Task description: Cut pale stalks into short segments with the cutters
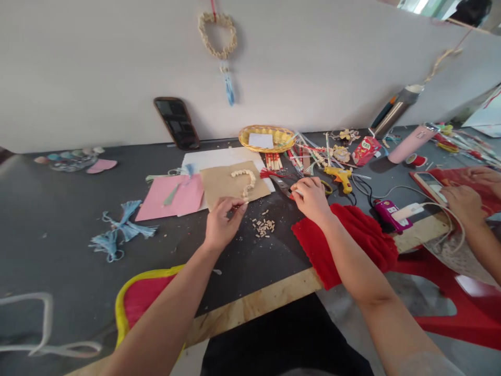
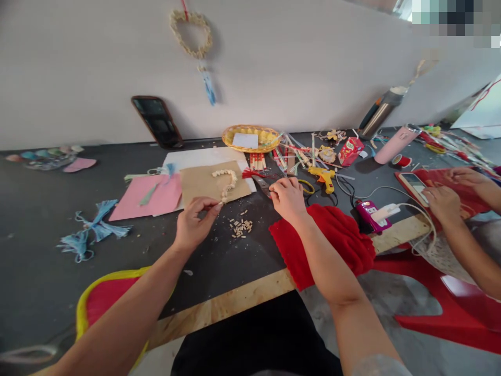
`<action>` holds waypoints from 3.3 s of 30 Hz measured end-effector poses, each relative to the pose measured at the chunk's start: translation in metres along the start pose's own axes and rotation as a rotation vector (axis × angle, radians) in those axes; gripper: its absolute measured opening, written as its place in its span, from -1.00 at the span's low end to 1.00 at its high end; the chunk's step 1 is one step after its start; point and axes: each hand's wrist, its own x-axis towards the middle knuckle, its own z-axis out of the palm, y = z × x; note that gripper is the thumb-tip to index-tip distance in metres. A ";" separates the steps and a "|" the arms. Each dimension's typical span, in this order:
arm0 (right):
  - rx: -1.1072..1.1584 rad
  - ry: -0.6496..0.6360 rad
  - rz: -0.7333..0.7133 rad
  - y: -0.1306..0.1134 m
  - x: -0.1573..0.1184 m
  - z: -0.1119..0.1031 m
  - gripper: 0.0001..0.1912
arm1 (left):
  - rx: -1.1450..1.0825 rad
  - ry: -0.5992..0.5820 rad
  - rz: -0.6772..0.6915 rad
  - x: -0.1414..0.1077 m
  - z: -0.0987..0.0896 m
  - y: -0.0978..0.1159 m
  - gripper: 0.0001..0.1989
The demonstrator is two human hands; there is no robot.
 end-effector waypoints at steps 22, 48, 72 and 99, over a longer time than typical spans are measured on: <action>-0.102 -0.114 -0.126 0.004 -0.001 0.015 -0.78 | 0.110 -0.053 0.261 0.004 -0.004 0.029 -0.91; -0.103 -0.132 -0.123 0.007 -0.005 0.024 -0.79 | -0.843 -0.019 -0.494 -0.012 0.003 0.012 -0.70; -0.119 -0.153 -0.124 0.007 -0.005 0.022 -0.78 | -0.684 -0.116 -0.384 -0.013 0.006 0.009 -0.72; -0.096 -0.123 -0.113 0.010 -0.005 0.029 -0.81 | -0.643 -0.111 -0.384 -0.010 0.000 0.009 -0.72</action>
